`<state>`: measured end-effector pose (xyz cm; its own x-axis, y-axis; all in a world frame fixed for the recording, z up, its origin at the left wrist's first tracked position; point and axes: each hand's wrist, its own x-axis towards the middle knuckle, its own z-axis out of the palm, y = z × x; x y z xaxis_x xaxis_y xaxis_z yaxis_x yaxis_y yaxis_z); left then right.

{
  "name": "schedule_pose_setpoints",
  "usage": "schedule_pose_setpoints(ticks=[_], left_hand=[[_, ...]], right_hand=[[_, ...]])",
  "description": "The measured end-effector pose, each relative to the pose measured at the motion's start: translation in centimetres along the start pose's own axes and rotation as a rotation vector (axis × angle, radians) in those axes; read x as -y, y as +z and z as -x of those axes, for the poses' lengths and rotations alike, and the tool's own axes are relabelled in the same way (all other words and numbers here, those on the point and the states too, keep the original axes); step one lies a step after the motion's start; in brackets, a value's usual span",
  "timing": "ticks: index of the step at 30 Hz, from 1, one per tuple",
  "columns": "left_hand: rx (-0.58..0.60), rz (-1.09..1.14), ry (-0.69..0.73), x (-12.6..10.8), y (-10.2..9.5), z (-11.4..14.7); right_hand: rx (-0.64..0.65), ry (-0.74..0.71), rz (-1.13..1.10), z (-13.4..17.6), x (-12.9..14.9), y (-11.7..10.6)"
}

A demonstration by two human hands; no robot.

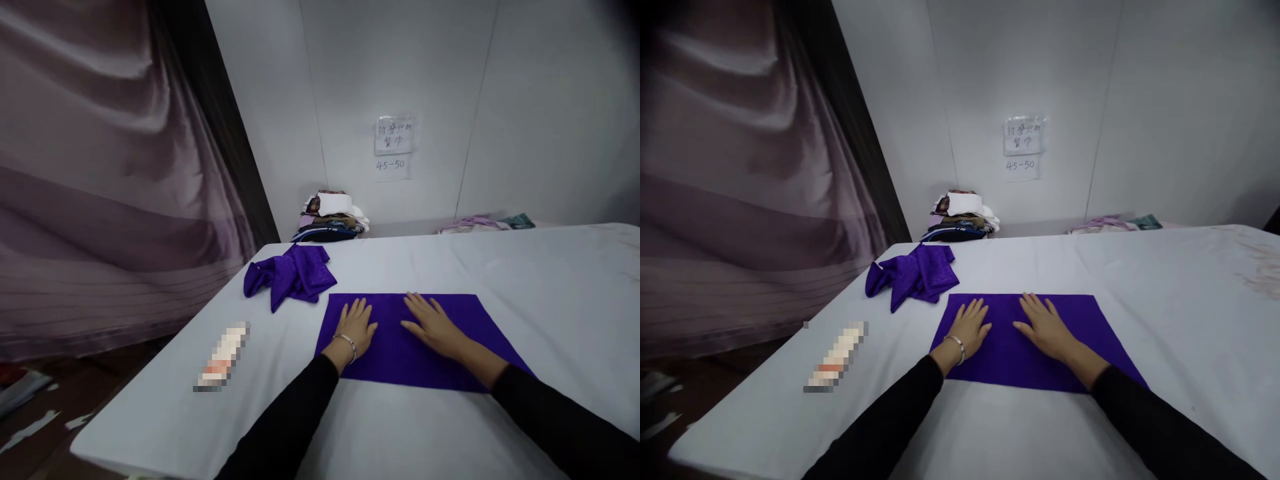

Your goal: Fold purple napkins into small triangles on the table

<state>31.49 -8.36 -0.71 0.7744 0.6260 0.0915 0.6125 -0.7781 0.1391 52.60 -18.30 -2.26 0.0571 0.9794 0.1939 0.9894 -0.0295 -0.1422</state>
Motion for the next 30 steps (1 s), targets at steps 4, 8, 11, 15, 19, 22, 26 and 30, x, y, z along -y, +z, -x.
schedule_pose_setpoints(ticks=[4,8,11,15,19,22,26,30], left_hand=[[-0.028,-0.069,-0.003,-1.1,2.1,-4.0],[-0.015,-0.061,0.005,-1.0,3.4,-5.8],[0.05,-0.001,-0.024,-0.5,4.0,-6.0],[0.067,0.041,-0.022,0.0,4.3,-5.9],[0.066,0.05,-0.056,1.1,4.2,-5.7],[0.054,0.055,-0.109,3.2,3.8,-5.3],[0.04,0.042,-0.212,7.1,3.1,-4.2],[0.035,0.042,-0.321,10.3,2.0,-3.1]], right_hand=[[-0.008,-0.011,0.009,-4.1,0.6,2.2],[0.042,0.014,-0.001,-4.8,-0.6,4.1],[0.072,0.026,-0.012,-4.3,-1.1,5.0],[0.061,0.024,-0.006,-4.1,-1.2,5.3],[0.062,0.03,-0.012,-4.1,-1.1,5.1],[0.084,0.031,-0.023,-4.1,-1.0,4.8],[0.11,0.038,-0.029,-4.2,-0.9,4.5],[0.125,0.044,-0.029,-4.2,-0.7,4.1]])
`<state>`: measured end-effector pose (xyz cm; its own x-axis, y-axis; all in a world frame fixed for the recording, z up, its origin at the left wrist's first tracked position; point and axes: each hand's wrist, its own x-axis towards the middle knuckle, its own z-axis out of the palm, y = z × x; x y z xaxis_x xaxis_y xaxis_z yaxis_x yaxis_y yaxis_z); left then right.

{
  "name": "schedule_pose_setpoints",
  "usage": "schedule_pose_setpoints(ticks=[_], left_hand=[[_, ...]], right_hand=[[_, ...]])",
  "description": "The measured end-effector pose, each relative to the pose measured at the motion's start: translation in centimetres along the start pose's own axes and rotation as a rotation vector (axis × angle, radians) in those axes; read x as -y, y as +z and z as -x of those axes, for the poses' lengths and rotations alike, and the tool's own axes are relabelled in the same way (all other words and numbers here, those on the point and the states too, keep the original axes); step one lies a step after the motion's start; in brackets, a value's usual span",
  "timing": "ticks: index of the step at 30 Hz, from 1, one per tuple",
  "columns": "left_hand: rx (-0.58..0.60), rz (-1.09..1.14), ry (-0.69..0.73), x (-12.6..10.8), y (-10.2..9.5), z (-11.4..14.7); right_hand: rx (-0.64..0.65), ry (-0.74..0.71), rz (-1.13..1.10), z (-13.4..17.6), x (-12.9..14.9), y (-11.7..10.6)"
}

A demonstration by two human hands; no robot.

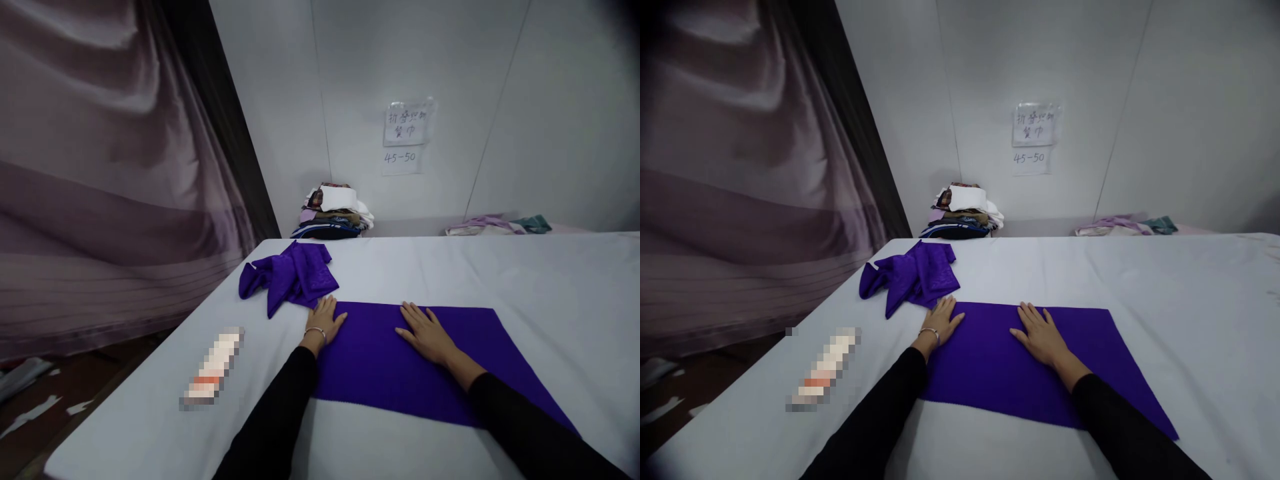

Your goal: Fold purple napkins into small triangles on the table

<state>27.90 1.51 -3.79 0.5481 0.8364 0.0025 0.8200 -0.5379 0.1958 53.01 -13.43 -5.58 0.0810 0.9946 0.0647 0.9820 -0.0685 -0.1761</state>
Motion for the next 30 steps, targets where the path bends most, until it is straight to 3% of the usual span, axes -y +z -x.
schedule_pose_setpoints(ticks=[4,8,15,18,21,24,27,30], left_hand=[[-0.028,0.014,-0.08,1.6,-1.3,0.7],[-0.043,0.021,-0.124,1.8,-2.0,3.3],[0.011,0.052,0.09,-1.3,-1.0,11.1],[0.041,0.058,0.147,-2.7,-0.8,12.4],[0.015,0.059,0.166,-4.3,-0.9,11.3],[-0.043,0.032,0.223,-6.1,-0.9,8.1],[-0.044,-0.026,0.181,-7.1,-0.4,4.4],[-0.035,-0.046,0.127,-6.9,0.3,1.7]], right_hand=[[0.012,0.006,0.004,0.1,0.0,-0.1],[0.008,0.004,0.026,0.2,-0.1,0.2],[0.057,0.02,-0.02,0.0,-0.4,-0.2],[0.047,0.038,-0.081,0.1,0.1,-0.9],[0.005,-0.032,-0.098,0.2,1.9,-1.3],[0.007,-0.124,-0.107,-0.3,4.6,-1.2],[0.016,-0.15,-0.101,-1.4,6.6,-0.9],[0.033,-0.14,-0.097,-2.6,6.7,-0.8]])
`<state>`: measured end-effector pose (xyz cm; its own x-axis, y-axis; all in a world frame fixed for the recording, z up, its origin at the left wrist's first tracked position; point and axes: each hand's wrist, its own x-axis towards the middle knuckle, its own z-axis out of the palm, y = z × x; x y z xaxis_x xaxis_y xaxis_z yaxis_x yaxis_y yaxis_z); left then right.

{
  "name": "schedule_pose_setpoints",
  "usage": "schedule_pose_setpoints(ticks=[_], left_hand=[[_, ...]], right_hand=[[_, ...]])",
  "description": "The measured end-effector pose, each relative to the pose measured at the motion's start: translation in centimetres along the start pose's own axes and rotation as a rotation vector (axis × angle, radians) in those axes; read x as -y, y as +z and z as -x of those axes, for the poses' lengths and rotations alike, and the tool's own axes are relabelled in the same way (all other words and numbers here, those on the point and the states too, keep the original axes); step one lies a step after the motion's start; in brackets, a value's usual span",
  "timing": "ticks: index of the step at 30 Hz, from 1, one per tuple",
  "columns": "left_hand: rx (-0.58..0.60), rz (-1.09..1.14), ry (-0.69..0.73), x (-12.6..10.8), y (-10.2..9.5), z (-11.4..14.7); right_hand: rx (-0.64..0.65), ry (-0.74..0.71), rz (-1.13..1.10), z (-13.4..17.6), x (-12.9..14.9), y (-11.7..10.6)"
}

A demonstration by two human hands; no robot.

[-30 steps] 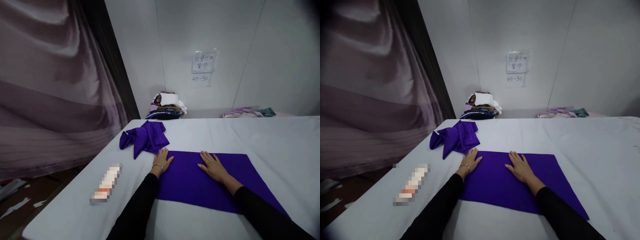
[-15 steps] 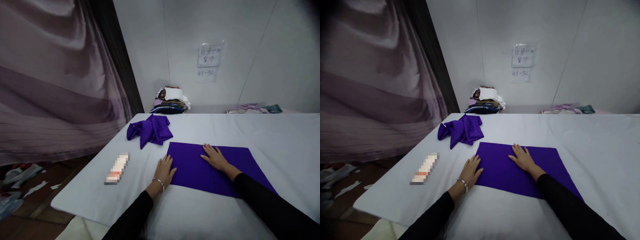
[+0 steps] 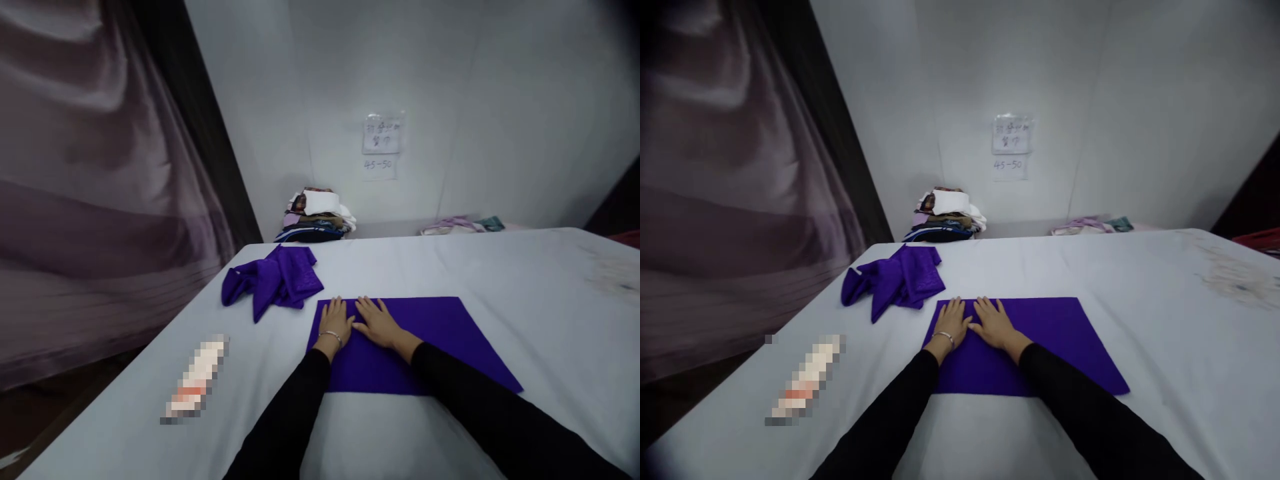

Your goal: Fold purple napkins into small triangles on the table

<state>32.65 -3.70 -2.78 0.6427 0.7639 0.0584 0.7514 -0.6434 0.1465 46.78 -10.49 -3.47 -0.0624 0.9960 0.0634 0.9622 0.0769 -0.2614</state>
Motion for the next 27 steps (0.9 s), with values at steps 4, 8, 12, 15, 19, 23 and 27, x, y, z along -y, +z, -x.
schedule_pose_setpoints(ticks=[4,8,12,15,19,23,27], left_hand=[[0.002,-0.006,-0.021,1.2,1.0,-1.3],[0.001,-0.041,-0.013,1.6,1.4,-1.5],[-0.001,-0.078,-0.013,1.6,1.5,-1.8],[0.007,-0.096,-0.013,1.6,1.5,-2.0],[0.008,-0.115,-0.017,1.6,1.5,-2.0],[0.003,-0.141,-0.022,1.6,1.6,-2.1],[0.01,-0.146,-0.021,1.5,1.5,-2.2]], right_hand=[[0.021,0.024,-0.015,0.3,-2.9,-0.5],[0.003,0.173,0.01,3.0,-8.3,-1.8],[-0.017,0.422,0.075,7.5,-14.7,-3.7],[-0.022,0.601,0.103,10.3,-17.8,-5.0],[-0.051,0.637,0.114,10.7,-16.1,-5.5],[-0.034,0.244,-0.004,6.7,-8.3,-3.6],[0.005,0.008,-0.101,2.2,-2.9,-1.5]])
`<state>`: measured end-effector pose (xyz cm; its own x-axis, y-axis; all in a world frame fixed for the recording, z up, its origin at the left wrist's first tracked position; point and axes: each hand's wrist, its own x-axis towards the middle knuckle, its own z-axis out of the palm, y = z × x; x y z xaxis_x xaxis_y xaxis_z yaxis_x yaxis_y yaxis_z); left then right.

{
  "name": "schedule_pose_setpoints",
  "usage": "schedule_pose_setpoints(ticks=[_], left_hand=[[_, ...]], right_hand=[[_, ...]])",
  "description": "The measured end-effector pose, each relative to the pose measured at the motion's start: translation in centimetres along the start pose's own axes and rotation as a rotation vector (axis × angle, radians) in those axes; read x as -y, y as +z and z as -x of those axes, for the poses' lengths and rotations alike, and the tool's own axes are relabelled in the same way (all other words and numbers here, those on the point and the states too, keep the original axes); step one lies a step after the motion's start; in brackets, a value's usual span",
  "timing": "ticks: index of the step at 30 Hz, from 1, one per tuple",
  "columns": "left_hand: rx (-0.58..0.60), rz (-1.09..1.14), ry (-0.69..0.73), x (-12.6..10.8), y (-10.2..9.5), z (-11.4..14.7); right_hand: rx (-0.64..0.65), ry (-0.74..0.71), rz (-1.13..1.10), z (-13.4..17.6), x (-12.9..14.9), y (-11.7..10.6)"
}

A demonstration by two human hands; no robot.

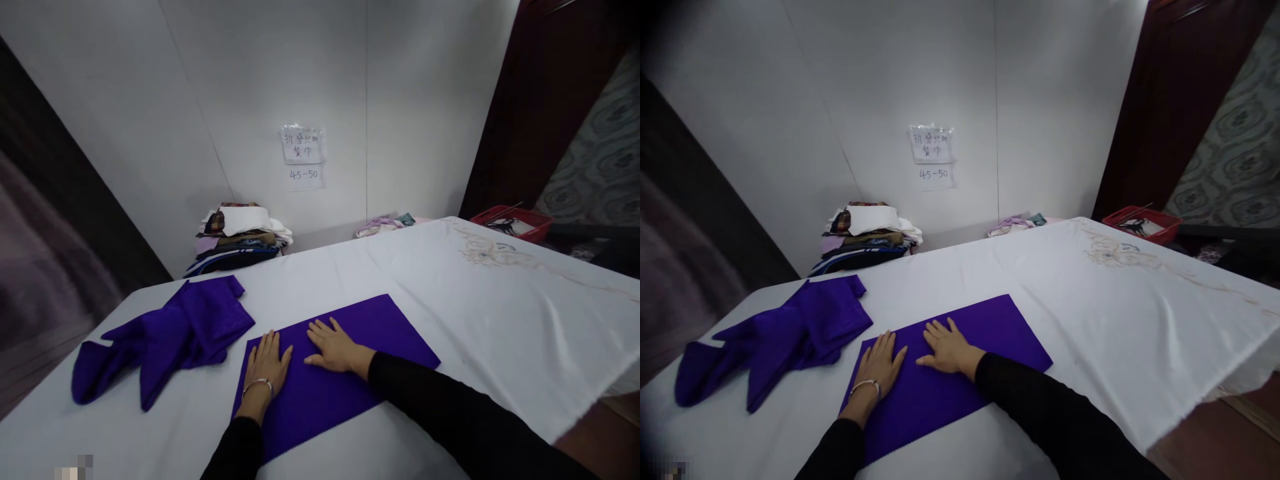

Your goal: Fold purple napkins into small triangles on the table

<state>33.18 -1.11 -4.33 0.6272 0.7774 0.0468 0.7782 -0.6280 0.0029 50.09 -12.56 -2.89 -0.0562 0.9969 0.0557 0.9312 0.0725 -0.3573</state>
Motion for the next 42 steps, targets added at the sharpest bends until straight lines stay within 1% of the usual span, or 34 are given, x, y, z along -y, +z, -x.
schedule_pose_setpoints(ticks=[1,2,4,5,8,10,12,14,15,16,18,21,22,23,24,25,26,27,29,31,33,36,39,42], left_hand=[[-0.002,0.002,0.001,0.0,-0.1,0.0],[-0.005,0.005,0.002,-0.1,-0.1,0.0],[-0.008,0.008,0.002,-0.1,-0.2,0.2],[-0.005,0.01,0.001,-0.2,-0.3,0.2],[0.007,0.026,-0.006,0.0,-0.2,0.4],[0.009,0.041,-0.001,0.2,-0.2,0.4],[0.029,0.053,-0.007,0.2,-0.5,0.3],[0.046,0.051,-0.054,-0.7,-1.1,0.1],[0.049,0.048,-0.079,-1.6,-1.5,0.0],[0.028,0.044,-0.099,-2.9,-1.8,0.0],[0.019,0.082,0.0,-6.4,-2.3,-0.2],[0.076,0.209,0.223,-12.1,-1.9,-0.8],[0.076,0.243,0.26,-13.5,-1.6,-1.1],[0.08,0.268,0.274,-14.4,-1.2,-1.3],[0.083,0.281,0.287,-14.8,-0.8,-1.5],[0.084,0.285,0.287,-14.6,-0.6,-1.7],[0.085,0.28,0.28,-13.8,-0.3,-1.8],[0.085,0.268,0.261,-12.5,-0.2,-1.8],[0.08,0.23,0.178,-8.7,-0.1,-1.6],[0.064,0.186,0.052,-4.3,-0.3,-1.1],[0.057,0.178,-0.039,-0.1,-0.5,-0.4],[0.042,0.186,-0.139,4.8,-1.0,0.9],[0.017,0.206,-0.206,7.8,-1.4,2.5],[-0.024,0.237,-0.252,9.2,-2.0,4.8]], right_hand=[[0.009,-0.014,-0.009,-0.5,0.0,0.1],[0.012,-0.011,-0.01,-0.7,-0.5,0.0],[-0.004,0.052,0.008,0.2,-2.9,-0.8],[-0.019,0.112,0.029,1.1,-4.6,-1.4],[-0.042,0.386,0.109,4.9,-9.7,-3.1],[-0.059,0.505,0.166,7.0,-12.1,-3.7],[-0.065,0.542,0.21,8.3,-13.2,-3.7],[-0.071,0.545,0.238,8.7,-13.4,-3.4],[-0.073,0.544,0.247,8.7,-13.3,-3.3],[-0.074,0.543,0.255,8.6,-13.1,-3.1],[-0.074,0.543,0.267,8.5,-13.0,-2.8],[-0.074,0.542,0.282,8.5,-13.3,-2.6],[-0.074,0.54,0.286,8.5,-13.5,-2.5],[-0.075,0.535,0.291,8.6,-13.6,-2.4],[-0.075,0.53,0.294,8.6,-13.8,-2.3],[-0.076,0.525,0.297,8.7,-13.9,-2.3],[-0.077,0.523,0.298,8.7,-14.0,-2.2],[-0.08,0.522,0.298,8.7,-14.1,-2.1],[-0.088,0.522,0.299,8.8,-14.2,-2.0],[-0.09,0.518,0.303,8.8,-14.3,-1.8],[-0.087,0.514,0.309,8.8,-14.3,-1.8],[-0.084,0.517,0.318,9.0,-14.2,-1.8],[-0.081,0.512,0.326,9.2,-14.3,-2.0],[-0.056,0.515,0.307,9.1,-14.6,-2.4]])
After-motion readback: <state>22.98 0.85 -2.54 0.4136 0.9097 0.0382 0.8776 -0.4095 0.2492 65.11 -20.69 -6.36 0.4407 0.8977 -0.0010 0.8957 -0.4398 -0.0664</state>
